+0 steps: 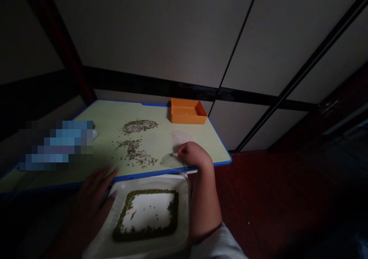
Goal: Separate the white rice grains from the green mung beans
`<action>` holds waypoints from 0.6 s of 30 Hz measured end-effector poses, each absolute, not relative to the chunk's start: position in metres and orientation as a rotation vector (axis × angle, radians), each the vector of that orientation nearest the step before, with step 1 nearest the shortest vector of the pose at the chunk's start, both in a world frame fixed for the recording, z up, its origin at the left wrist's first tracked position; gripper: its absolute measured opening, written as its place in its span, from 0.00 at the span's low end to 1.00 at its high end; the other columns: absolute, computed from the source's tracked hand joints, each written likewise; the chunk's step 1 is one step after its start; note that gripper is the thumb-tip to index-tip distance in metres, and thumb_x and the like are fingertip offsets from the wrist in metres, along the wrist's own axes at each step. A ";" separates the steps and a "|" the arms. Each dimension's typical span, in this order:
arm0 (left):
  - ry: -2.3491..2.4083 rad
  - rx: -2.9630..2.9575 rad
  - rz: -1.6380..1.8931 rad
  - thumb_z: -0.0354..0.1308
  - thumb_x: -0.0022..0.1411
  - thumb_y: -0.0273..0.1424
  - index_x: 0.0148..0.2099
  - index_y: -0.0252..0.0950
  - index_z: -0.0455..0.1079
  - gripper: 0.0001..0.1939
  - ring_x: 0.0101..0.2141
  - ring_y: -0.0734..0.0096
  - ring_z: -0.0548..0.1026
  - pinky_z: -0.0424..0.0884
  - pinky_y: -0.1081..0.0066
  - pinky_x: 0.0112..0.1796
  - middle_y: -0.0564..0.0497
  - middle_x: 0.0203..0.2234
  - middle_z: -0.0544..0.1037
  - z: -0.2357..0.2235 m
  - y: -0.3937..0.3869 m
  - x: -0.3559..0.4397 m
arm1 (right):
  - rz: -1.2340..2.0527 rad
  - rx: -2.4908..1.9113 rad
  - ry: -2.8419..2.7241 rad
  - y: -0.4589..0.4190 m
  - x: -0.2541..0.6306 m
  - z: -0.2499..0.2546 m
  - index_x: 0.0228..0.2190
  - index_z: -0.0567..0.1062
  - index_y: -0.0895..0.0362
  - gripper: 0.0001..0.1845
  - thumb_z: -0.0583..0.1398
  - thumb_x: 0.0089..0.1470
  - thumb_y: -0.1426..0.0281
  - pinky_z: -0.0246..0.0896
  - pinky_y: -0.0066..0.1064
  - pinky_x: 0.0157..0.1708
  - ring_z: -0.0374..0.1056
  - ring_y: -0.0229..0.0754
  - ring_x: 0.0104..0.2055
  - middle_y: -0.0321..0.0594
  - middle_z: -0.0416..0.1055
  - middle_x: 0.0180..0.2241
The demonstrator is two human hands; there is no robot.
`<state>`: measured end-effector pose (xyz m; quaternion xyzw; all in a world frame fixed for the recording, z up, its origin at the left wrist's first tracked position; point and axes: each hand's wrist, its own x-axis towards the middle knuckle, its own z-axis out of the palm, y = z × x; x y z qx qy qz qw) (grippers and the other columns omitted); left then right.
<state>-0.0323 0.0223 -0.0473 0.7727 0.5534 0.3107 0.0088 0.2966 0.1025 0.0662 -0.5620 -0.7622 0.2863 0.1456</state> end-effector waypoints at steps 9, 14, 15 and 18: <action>1.735 2.355 0.993 0.48 0.66 0.36 0.69 0.47 0.55 0.30 0.69 0.52 0.57 0.60 0.45 0.66 0.46 0.68 0.63 -0.046 0.022 -0.030 | 0.758 -1.661 -2.178 0.103 0.294 0.068 0.19 0.72 0.59 0.17 0.60 0.59 0.68 0.43 0.29 0.26 0.51 0.33 0.23 0.30 0.60 0.17; 1.723 2.368 0.992 0.47 0.66 0.37 0.69 0.46 0.56 0.30 0.68 0.52 0.59 0.62 0.46 0.65 0.46 0.66 0.65 -0.045 0.022 -0.032 | 0.820 -1.526 -2.171 0.105 0.295 0.061 0.19 0.69 0.58 0.18 0.60 0.59 0.67 0.43 0.28 0.25 0.51 0.33 0.23 0.29 0.58 0.17; 1.726 2.367 0.991 0.47 0.66 0.37 0.68 0.45 0.57 0.29 0.68 0.52 0.59 0.62 0.46 0.65 0.45 0.66 0.65 -0.045 0.022 -0.032 | 0.831 -1.496 -2.170 0.105 0.296 0.060 0.19 0.70 0.58 0.18 0.60 0.59 0.66 0.43 0.28 0.25 0.51 0.33 0.23 0.29 0.59 0.18; 1.743 2.366 0.981 0.47 0.66 0.37 0.68 0.44 0.57 0.29 0.68 0.50 0.59 0.62 0.44 0.65 0.44 0.67 0.65 -0.046 0.022 -0.032 | 0.831 -1.456 -2.162 0.105 0.297 0.060 0.20 0.71 0.58 0.17 0.60 0.59 0.65 0.45 0.28 0.26 0.53 0.33 0.24 0.30 0.61 0.18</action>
